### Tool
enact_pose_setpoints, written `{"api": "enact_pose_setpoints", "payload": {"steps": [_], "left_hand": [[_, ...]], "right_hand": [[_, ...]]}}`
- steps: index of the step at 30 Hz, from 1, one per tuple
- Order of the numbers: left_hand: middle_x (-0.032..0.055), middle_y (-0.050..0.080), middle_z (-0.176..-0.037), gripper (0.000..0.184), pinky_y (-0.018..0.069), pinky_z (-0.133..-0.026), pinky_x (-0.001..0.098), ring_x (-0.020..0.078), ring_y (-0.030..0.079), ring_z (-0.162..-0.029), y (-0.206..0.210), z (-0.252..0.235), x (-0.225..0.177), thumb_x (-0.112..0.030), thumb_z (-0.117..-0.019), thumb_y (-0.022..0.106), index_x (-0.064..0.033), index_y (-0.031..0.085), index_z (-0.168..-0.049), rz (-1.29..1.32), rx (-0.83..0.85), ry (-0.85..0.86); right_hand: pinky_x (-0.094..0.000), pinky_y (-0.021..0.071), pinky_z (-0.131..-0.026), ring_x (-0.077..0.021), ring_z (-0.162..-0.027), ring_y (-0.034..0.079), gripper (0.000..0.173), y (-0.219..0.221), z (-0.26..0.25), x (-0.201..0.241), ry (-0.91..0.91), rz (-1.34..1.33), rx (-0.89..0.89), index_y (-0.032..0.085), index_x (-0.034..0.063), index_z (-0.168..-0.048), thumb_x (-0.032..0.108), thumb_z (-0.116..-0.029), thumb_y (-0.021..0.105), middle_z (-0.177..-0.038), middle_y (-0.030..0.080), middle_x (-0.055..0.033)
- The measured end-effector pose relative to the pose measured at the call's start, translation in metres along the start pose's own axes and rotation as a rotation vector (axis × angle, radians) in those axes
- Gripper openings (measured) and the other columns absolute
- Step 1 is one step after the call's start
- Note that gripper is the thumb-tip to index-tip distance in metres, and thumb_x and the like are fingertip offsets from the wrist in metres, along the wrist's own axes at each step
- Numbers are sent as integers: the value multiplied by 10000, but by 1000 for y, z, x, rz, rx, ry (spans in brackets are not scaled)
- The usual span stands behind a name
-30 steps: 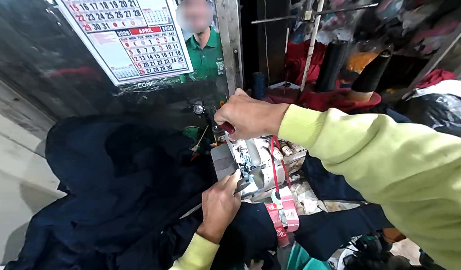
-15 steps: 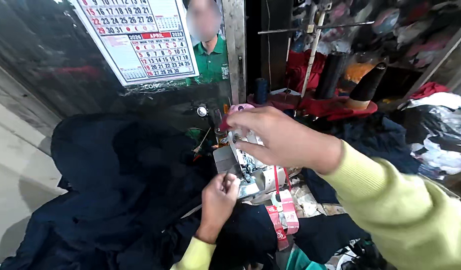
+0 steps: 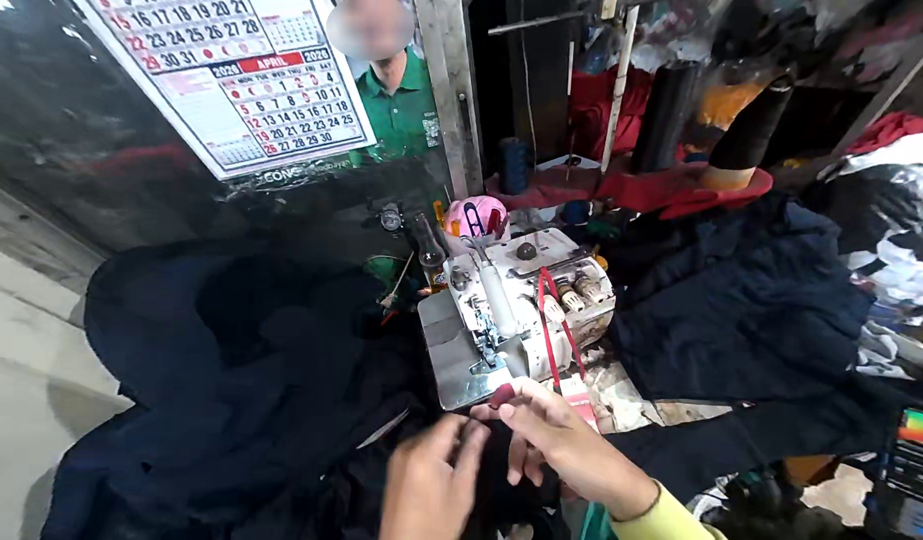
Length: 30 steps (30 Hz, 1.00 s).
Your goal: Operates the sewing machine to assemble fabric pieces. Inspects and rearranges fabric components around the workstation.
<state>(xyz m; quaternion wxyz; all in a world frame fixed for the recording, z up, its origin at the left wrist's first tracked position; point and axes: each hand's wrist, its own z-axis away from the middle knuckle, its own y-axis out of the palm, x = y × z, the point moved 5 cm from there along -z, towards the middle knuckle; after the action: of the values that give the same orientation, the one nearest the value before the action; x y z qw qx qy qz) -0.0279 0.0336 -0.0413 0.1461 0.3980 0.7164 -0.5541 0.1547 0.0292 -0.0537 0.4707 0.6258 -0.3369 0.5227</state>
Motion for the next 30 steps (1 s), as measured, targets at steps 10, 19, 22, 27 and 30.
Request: {"api": "enact_pose_setpoints", "payload": {"steps": [10, 19, 22, 27, 30], "left_hand": [[-77, 736, -1199, 283, 608, -927, 273, 16, 694, -1072, 68, 9, -35, -303, -990, 659, -186, 747, -1232, 119, 101, 95], [-11, 771, -1028, 150, 649, -766, 291, 107, 742, -896, 9, 60, 2, -138, -985, 680, -91, 754, -1107, 388, 25, -31], [-36, 756, -1040, 166, 644, -785, 285, 79, 727, -907, -24, 55, 17, -208, -992, 680, -129, 766, -1110, 225, -41, 7], [-64, 753, -935, 292, 537, -529, 253, 51, 644, -640, -105, 28, 54, -344, -1065, 512, -162, 726, -1141, 1, -220, -91], [-74, 720, -1019, 255, 601, -706, 275, 49, 681, -847, -92, 13, 51, -390, -1013, 598, -217, 763, -1101, -97, -174, -7]], "right_hand": [[-451, 655, -771, -318, -817, 750, 284, -69, -19, -1, -143, -134, -652, 586, -2, -1208, 17, -949, 701, -991, 724, -203], [-486, 661, -758, -365, -820, 740, 336, -68, 45, -6, -241, 82, -564, 597, -4, -1183, 27, -891, 760, -965, 719, -216], [-476, 662, -744, -366, -830, 741, 284, -65, 56, 10, -268, 152, -474, 614, 9, -1202, 88, -948, 713, -985, 722, -216], [-463, 664, -753, -367, -830, 746, 222, -71, 70, 32, -338, 205, -464, 625, 9, -1180, 93, -976, 645, -983, 724, -228], [-449, 657, -751, -332, -800, 739, 279, -67, 75, 40, -366, 138, -429, 633, 44, -1191, 113, -933, 712, -944, 711, -212]]}}
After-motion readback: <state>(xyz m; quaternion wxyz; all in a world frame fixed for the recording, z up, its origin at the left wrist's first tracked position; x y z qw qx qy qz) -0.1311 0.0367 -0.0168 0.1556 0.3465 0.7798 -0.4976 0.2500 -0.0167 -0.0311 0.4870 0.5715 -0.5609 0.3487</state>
